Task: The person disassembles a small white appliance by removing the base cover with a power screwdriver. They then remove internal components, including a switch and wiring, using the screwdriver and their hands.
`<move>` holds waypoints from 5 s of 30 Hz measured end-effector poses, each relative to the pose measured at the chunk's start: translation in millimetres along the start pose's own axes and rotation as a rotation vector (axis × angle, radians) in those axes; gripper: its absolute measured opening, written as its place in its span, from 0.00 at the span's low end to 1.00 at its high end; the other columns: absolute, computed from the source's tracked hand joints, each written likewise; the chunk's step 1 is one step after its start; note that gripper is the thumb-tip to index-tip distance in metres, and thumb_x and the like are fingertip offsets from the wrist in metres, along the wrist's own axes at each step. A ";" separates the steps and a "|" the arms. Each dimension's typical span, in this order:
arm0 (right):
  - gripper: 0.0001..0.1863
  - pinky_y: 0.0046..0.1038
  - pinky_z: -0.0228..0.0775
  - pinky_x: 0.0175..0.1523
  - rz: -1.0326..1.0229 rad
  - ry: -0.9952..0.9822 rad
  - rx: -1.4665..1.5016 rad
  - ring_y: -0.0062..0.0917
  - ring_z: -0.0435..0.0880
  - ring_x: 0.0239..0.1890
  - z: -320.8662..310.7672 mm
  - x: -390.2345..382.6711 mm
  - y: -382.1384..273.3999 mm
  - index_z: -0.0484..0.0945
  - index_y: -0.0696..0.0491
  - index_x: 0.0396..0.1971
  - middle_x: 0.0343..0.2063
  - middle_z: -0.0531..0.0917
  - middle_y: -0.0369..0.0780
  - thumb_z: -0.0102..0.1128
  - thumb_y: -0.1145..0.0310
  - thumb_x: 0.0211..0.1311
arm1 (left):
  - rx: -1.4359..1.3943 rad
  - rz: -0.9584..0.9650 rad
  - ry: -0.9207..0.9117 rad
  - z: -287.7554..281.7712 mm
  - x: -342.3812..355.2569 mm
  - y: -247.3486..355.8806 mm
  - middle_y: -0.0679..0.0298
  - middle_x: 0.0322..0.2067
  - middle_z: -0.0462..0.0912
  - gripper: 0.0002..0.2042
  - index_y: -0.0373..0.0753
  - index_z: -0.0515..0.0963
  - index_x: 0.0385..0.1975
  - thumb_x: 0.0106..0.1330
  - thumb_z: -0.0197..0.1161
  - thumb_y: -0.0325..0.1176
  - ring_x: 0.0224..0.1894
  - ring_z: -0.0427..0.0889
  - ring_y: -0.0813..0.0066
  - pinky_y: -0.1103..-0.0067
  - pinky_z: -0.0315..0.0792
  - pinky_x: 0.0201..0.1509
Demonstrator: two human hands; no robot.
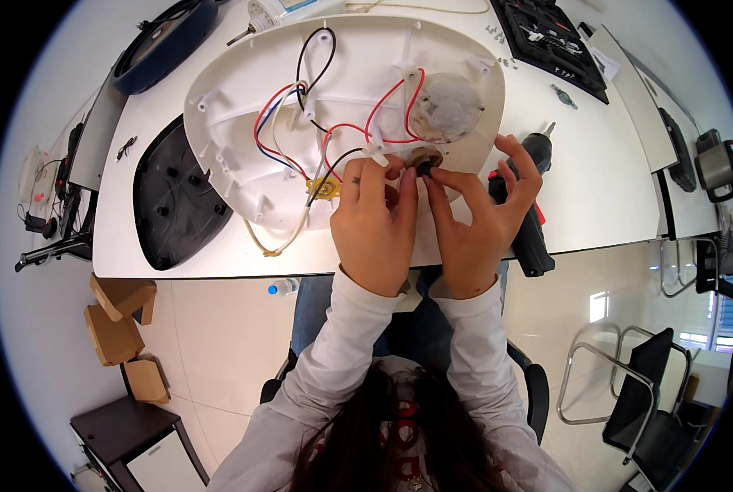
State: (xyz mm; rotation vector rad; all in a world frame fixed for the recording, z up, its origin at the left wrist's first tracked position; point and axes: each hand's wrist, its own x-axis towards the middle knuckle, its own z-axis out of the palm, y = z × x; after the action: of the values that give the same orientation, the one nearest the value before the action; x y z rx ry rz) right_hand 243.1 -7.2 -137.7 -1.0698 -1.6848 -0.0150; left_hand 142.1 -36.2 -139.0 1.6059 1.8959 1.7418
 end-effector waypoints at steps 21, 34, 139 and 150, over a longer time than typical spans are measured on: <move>0.17 0.39 0.65 0.54 0.125 -0.148 0.039 0.42 0.68 0.55 -1.2 -7.5 -2.2 0.78 0.52 0.41 0.54 0.65 0.47 0.67 0.75 0.48 | 0.014 0.042 -0.004 2.3 -0.1 -4.1 0.60 0.33 0.72 0.08 0.33 0.72 0.34 0.57 0.62 0.22 0.22 0.79 0.70 0.77 0.72 0.23; 0.14 0.34 0.66 0.48 0.178 -0.174 0.308 0.43 0.72 0.45 6.4 -8.8 3.3 0.70 0.58 0.43 0.45 0.69 0.49 0.55 0.82 0.56 | 0.084 0.066 -0.006 2.9 -3.2 -4.7 0.58 0.34 0.70 0.08 0.32 0.69 0.34 0.59 0.61 0.23 0.22 0.79 0.69 0.76 0.72 0.23; 0.09 0.27 0.65 0.20 0.068 -0.448 -0.060 0.30 0.76 0.15 -13.2 12.6 -12.3 0.74 0.56 0.22 0.15 0.75 0.40 0.64 0.69 0.54 | -0.155 0.131 -0.184 -7.4 -10.1 -13.5 0.53 0.44 0.70 0.15 0.30 0.68 0.45 0.59 0.61 0.21 0.29 0.82 0.64 0.75 0.76 0.29; 0.07 0.27 0.67 0.23 -0.115 -0.445 -0.212 0.31 0.77 0.19 -26.5 8.8 -21.4 0.77 0.53 0.29 0.23 0.78 0.37 0.65 0.69 0.53 | -0.333 -0.103 -0.235 -14.6 -12.3 -10.0 0.52 0.43 0.71 0.19 0.32 0.66 0.48 0.57 0.62 0.21 0.30 0.79 0.66 0.73 0.74 0.33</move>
State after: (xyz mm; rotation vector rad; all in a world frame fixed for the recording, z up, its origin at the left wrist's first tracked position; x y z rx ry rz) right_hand 249.5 -27.5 -109.7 -1.1924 -2.1831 -0.0315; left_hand 131.7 -52.6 -148.3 1.4849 1.4654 1.6386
